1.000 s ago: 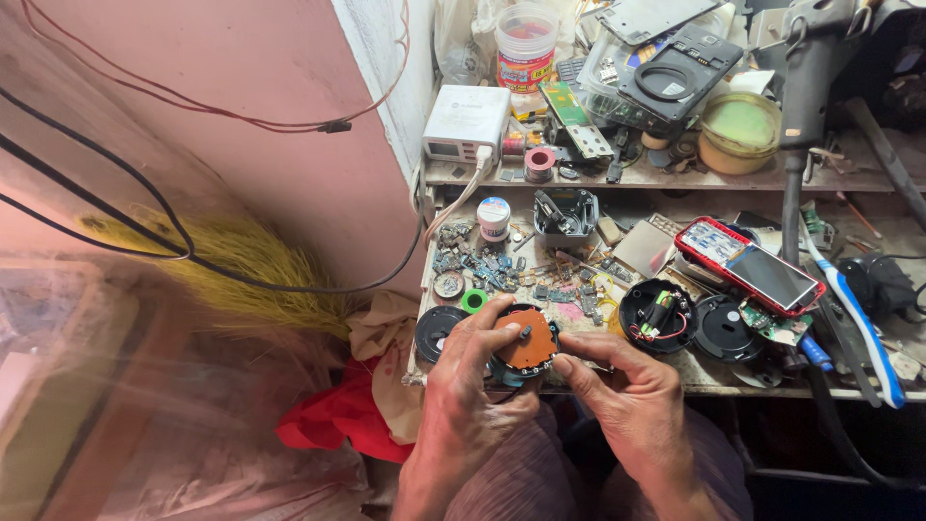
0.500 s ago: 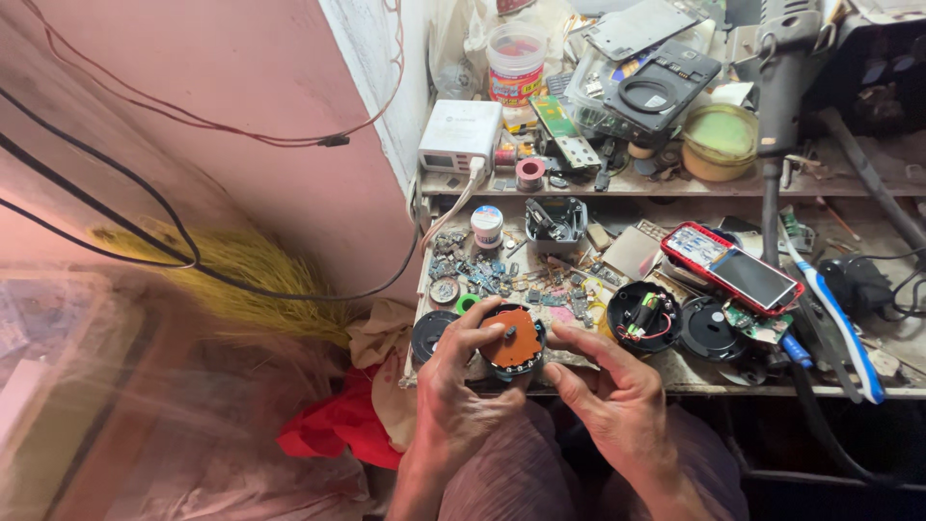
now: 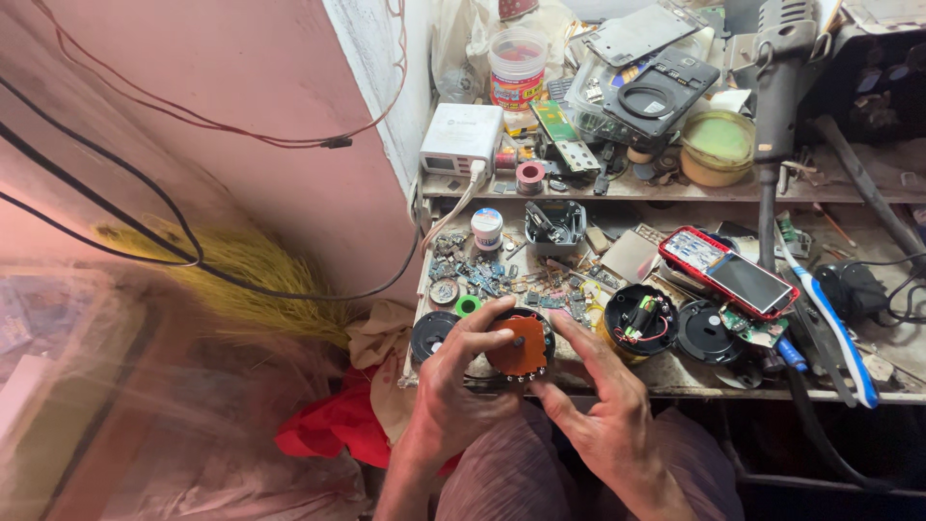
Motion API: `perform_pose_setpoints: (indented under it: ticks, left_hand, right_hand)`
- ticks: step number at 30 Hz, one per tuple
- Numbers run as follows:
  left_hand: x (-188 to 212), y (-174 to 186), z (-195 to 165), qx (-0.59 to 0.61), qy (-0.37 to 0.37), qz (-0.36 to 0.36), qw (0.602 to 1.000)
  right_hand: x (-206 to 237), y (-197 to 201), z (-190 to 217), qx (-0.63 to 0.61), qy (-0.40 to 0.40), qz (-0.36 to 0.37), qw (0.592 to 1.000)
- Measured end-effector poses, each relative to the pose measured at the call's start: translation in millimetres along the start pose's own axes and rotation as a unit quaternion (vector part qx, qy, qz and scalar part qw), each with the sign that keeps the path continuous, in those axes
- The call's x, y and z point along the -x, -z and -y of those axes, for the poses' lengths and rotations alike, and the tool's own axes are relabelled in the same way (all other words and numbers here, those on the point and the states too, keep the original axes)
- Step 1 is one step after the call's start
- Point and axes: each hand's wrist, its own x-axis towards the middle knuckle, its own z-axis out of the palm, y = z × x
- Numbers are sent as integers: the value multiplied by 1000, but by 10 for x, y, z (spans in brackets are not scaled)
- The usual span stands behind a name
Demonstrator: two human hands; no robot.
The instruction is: The person assembles a small cylindrical electronic device by hand. They place a circular orange component into a teal housing, attach a black lid, and rotate the device to check the fit. The person then removes the lid and handles a small cylindrical battery from a yellow container.
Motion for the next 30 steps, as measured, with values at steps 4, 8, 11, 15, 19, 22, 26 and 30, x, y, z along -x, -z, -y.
perform_pose_setpoints:
  ticks: [4,8,11,15,19,22,26,30]
  left_hand:
    - [5,28,-2,-1,-3,9,1000]
    - [7,42,-12,15,15,13,1000]
    - [6,52,-26,20,16,17,1000]
    - [-1,62,-50,26,17,24,999]
    - [5,62,-76,15,-1,35,999]
    - [22,50,-94,-2,-2,25,1000]
    - [51,17,-126,-12,-6,4,1000]
    - [67,16,-151,-29,-20,1,999]
  right_hand:
    - [-35,19,-16,29,11,42,999]
    - [-44,39,-23,-18,-42,77,996]
    - [-59,50,-23,-32,-43,88,995]
    - [-78,67,-32,-40,-22,98,994]
    - [-71,91,-53,-72,-55,110,990]
    - [-53,94,-63,-50,-28,111,992]
    - [-46,107,-55,-36,-20,116,992]
    - [-43,132,-33,-60,-38,124,990]
